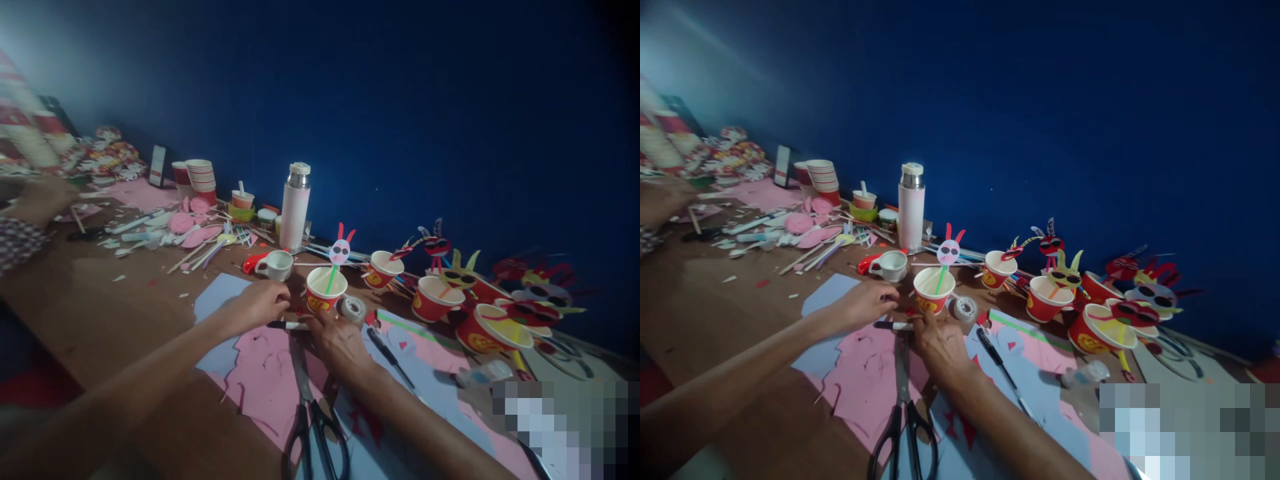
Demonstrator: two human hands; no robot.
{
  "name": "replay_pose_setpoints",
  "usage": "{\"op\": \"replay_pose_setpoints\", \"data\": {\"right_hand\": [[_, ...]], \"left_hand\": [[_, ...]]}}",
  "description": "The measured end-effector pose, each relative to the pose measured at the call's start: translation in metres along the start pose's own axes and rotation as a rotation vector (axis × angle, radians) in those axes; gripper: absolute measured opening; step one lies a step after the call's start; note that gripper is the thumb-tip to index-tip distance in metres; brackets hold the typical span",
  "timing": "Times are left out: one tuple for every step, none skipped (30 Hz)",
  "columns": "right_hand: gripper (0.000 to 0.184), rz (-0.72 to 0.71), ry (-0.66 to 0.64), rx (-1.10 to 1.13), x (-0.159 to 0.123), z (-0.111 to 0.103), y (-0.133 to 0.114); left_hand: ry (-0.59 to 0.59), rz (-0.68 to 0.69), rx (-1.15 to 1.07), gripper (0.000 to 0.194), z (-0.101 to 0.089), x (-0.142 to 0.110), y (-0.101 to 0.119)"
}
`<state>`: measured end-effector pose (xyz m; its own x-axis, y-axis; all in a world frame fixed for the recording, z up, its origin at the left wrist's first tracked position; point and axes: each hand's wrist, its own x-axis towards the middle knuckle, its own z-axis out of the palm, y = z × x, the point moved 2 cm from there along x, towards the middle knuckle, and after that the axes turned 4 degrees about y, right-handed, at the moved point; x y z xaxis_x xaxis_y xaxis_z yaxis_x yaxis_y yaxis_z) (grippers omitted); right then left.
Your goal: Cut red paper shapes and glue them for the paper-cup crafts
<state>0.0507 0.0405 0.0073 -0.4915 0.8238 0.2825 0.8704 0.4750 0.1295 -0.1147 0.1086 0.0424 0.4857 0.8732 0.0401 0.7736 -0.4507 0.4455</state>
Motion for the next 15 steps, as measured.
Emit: {"op": "replay_pose_setpoints", "data": {"right_hand": [[0.013, 0.000, -0.011, 0.000, -0.001, 0.000, 0.001], [0.013, 0.000, -0.020, 0.001, -0.003, -0.001, 0.001], [0.013, -0.002, -0.028, 0.003, -0.005, -0.001, 0.002], [0.013, -0.005, -0.033, 0.006, -0.007, -0.002, 0.002], [0.012, -0.009, -0.036, 0.009, -0.008, -0.003, 0.002], [0.012, -0.012, -0.036, 0.014, -0.010, -0.004, 0.002], [0.013, -0.014, -0.034, 0.018, -0.011, -0.006, 0.003], [0.013, -0.013, -0.028, 0.024, -0.013, -0.008, 0.004], [0.013, -0.009, -0.022, 0.030, -0.014, -0.011, 0.005], [0.013, -0.003, -0.014, 0.039, -0.016, -0.014, 0.007], [0.013, 0.003, -0.007, 0.048, -0.019, -0.017, 0.010], [0.013, 0.010, -0.003, 0.059, -0.022, -0.020, 0.013], [0.015, 0.016, 0.000, 0.072, -0.026, -0.022, 0.016], [0.016, 0.025, 0.000, 0.084, -0.031, -0.024, 0.020], [0.017, 0.033, -0.001, 0.098, -0.036, -0.025, 0.025]], "left_hand": [[0.000, -0.005, 0.003, 0.018, 0.005, 0.003, 0.000], [-0.004, -0.006, 0.005, 0.017, 0.009, 0.005, 0.000], [-0.009, -0.007, 0.007, 0.016, 0.012, 0.008, 0.002], [-0.012, -0.008, 0.010, 0.016, 0.015, 0.010, 0.004], [-0.013, -0.009, 0.016, 0.017, 0.018, 0.011, 0.006], [-0.012, -0.013, 0.023, 0.018, 0.019, 0.012, 0.007], [-0.009, -0.019, 0.031, 0.021, 0.021, 0.013, 0.009], [-0.004, -0.029, 0.039, 0.023, 0.022, 0.014, 0.010], [0.001, -0.040, 0.044, 0.024, 0.023, 0.014, 0.011], [0.005, -0.050, 0.046, 0.025, 0.024, 0.015, 0.011], [0.005, -0.059, 0.042, 0.024, 0.025, 0.015, 0.011], [0.001, -0.066, 0.032, 0.023, 0.026, 0.015, 0.010], [-0.007, -0.071, 0.015, 0.022, 0.027, 0.016, 0.009], [-0.019, -0.079, -0.008, 0.022, 0.029, 0.016, 0.007], [-0.029, -0.091, -0.037, 0.022, 0.031, 0.017, 0.005]]}}
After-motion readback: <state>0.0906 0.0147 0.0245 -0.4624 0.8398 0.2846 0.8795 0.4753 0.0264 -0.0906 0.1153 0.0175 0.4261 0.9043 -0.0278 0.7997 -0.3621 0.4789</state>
